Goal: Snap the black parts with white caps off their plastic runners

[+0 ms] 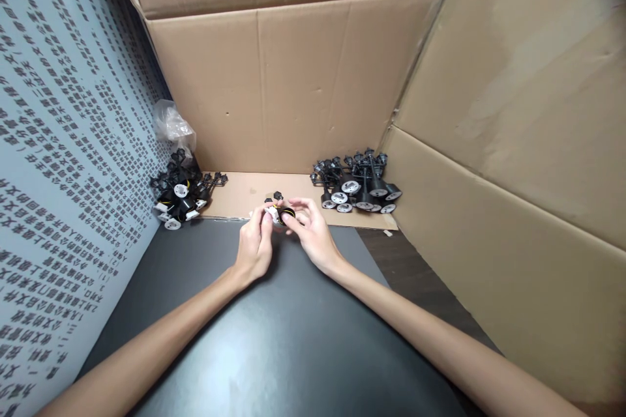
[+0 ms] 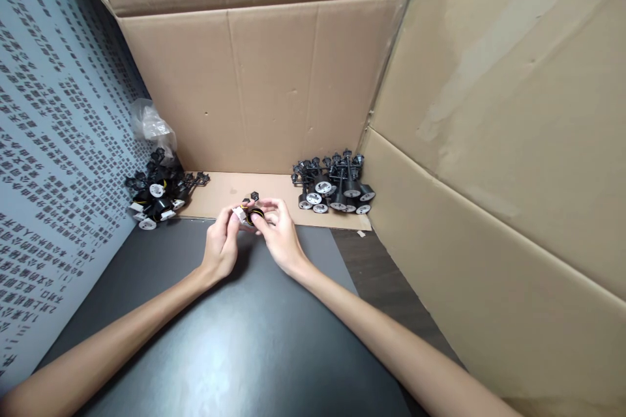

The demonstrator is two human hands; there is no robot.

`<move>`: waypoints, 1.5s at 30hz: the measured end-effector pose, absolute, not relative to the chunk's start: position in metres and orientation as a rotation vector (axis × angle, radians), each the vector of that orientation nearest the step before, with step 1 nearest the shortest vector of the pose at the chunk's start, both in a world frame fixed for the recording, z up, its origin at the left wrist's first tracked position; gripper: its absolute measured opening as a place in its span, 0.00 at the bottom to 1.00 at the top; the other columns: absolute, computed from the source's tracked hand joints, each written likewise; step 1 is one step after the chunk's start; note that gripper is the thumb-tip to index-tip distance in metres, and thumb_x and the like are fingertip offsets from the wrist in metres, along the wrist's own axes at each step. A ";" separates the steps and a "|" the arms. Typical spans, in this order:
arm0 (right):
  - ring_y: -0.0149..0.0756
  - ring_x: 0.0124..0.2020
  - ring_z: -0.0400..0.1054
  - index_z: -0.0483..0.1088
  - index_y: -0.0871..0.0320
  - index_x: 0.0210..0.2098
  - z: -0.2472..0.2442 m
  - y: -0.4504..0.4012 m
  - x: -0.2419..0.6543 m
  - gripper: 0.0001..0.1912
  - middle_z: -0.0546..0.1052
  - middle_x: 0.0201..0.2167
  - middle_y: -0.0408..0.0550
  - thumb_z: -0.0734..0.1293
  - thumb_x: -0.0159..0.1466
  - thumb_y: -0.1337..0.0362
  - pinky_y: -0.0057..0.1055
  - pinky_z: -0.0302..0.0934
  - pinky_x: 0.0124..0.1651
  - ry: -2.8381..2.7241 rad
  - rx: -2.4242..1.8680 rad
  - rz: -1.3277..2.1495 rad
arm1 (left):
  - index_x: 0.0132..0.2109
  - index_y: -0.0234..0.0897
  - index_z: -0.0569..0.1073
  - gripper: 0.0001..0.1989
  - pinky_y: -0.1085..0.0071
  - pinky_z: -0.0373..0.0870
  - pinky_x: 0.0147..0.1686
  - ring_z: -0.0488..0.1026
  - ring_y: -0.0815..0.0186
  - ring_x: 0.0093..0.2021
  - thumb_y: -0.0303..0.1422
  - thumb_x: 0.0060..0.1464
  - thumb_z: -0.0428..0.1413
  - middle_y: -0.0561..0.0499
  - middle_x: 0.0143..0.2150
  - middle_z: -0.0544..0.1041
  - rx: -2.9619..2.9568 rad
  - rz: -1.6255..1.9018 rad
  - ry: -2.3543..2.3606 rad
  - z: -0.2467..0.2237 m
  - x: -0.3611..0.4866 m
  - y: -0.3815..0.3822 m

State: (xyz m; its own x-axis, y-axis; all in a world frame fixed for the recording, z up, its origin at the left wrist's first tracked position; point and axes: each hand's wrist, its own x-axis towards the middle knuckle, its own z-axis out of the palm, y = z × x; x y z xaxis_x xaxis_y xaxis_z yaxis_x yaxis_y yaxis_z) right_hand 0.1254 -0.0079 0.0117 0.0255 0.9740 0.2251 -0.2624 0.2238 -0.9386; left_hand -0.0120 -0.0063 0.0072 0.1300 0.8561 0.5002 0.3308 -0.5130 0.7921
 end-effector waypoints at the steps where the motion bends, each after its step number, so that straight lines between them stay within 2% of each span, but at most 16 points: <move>1: 0.35 0.39 0.71 0.62 0.52 0.41 0.012 -0.008 0.127 0.20 0.72 0.40 0.45 0.72 0.55 0.53 0.30 0.66 0.34 -1.127 -0.846 1.143 | 0.53 0.38 0.69 0.18 0.67 0.75 0.43 0.79 0.65 0.36 0.42 0.68 0.42 0.45 0.52 0.77 1.887 1.380 1.140 0.007 -0.012 -0.006; 4: 0.35 0.38 0.71 0.60 0.52 0.39 0.013 -0.008 0.130 0.19 0.71 0.38 0.44 0.71 0.58 0.51 0.31 0.68 0.36 -1.176 -0.843 1.070 | 0.52 0.38 0.70 0.18 0.67 0.75 0.43 0.79 0.65 0.38 0.43 0.67 0.43 0.45 0.52 0.77 1.831 1.391 1.126 0.006 -0.012 -0.004; 8: 0.35 0.38 0.71 0.63 0.52 0.39 0.017 -0.012 0.134 0.14 0.72 0.38 0.45 0.69 0.61 0.53 0.35 0.69 0.42 -1.262 -0.846 0.942 | 0.53 0.38 0.70 0.18 0.65 0.72 0.50 0.77 0.63 0.48 0.43 0.67 0.43 0.45 0.52 0.77 1.864 1.433 1.129 0.004 -0.014 -0.002; 12: 0.40 0.43 0.71 0.69 0.51 0.45 0.021 -0.015 0.138 0.13 0.73 0.45 0.49 0.69 0.62 0.57 0.39 0.68 0.48 -1.400 -0.857 0.801 | 0.55 0.39 0.69 0.18 0.64 0.71 0.53 0.76 0.62 0.50 0.41 0.68 0.42 0.45 0.53 0.77 1.899 1.480 1.192 0.004 -0.014 -0.002; 15: 0.40 0.41 0.71 0.70 0.50 0.48 0.021 -0.016 0.139 0.14 0.71 0.49 0.50 0.69 0.62 0.59 0.41 0.67 0.49 -1.486 -0.862 0.719 | 0.53 0.39 0.69 0.17 0.64 0.70 0.52 0.75 0.62 0.51 0.40 0.68 0.42 0.45 0.53 0.77 1.936 1.491 1.222 0.006 -0.013 -0.003; 20: 0.40 0.39 0.71 0.70 0.51 0.47 0.019 -0.014 0.140 0.13 0.72 0.48 0.50 0.69 0.62 0.60 0.43 0.66 0.49 -1.506 -0.887 0.662 | 0.52 0.38 0.69 0.16 0.66 0.71 0.51 0.76 0.63 0.51 0.39 0.68 0.42 0.45 0.53 0.77 1.964 1.479 1.221 0.008 -0.012 -0.006; 26: 0.37 0.34 0.70 0.70 0.52 0.43 0.023 -0.014 0.140 0.09 0.70 0.46 0.51 0.68 0.62 0.62 0.40 0.68 0.41 -1.578 -0.904 0.613 | 0.56 0.39 0.68 0.16 0.66 0.68 0.56 0.73 0.64 0.56 0.37 0.68 0.41 0.46 0.58 0.74 1.989 1.466 1.191 0.008 -0.011 -0.006; 30: 0.39 0.40 0.70 0.71 0.54 0.40 0.025 -0.013 0.141 0.06 0.70 0.45 0.51 0.67 0.63 0.63 0.38 0.69 0.41 -1.657 -0.905 0.540 | 0.55 0.39 0.68 0.16 0.65 0.68 0.57 0.73 0.64 0.56 0.37 0.68 0.41 0.46 0.59 0.74 2.011 1.444 1.208 0.009 -0.011 -0.007; 36: 0.41 0.49 0.68 0.70 0.56 0.37 0.022 -0.010 0.142 0.05 0.66 0.46 0.53 0.63 0.67 0.64 0.42 0.69 0.50 -1.778 -0.924 0.403 | 0.56 0.39 0.68 0.16 0.67 0.70 0.55 0.73 0.65 0.56 0.36 0.68 0.41 0.46 0.59 0.74 2.028 1.445 1.227 0.008 -0.010 -0.007; 40: 0.42 0.52 0.67 0.71 0.56 0.38 0.021 -0.009 0.143 0.07 0.67 0.47 0.53 0.62 0.68 0.62 0.45 0.66 0.56 -1.794 -0.908 0.397 | 0.57 0.39 0.68 0.17 0.66 0.70 0.55 0.73 0.64 0.56 0.37 0.68 0.41 0.46 0.58 0.74 2.046 1.464 1.228 0.006 -0.011 -0.006; 42: 0.40 0.49 0.69 0.72 0.56 0.39 0.021 -0.009 0.143 0.08 0.67 0.48 0.53 0.63 0.68 0.61 0.42 0.68 0.52 -1.756 -0.902 0.464 | 0.58 0.39 0.67 0.17 0.66 0.70 0.55 0.74 0.65 0.56 0.36 0.68 0.41 0.46 0.58 0.74 2.057 1.476 1.230 0.005 -0.011 -0.005; 45: 0.33 0.37 0.72 0.72 0.56 0.39 0.022 -0.009 0.142 0.09 0.66 0.48 0.52 0.65 0.66 0.58 0.37 0.71 0.42 -1.667 -0.925 0.595 | 0.58 0.39 0.67 0.17 0.68 0.71 0.53 0.75 0.65 0.54 0.36 0.69 0.41 0.46 0.56 0.76 2.064 1.483 1.238 0.003 -0.012 -0.004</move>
State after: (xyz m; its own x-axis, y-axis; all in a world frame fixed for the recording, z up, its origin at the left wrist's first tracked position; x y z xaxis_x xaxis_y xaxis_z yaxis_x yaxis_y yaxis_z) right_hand 0.1421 -0.0091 0.0220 -0.1103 0.8178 0.5648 0.2752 0.5712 -0.7733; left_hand -0.0120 -0.0045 0.0026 0.0885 0.7861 0.6117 0.4615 -0.5765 0.6742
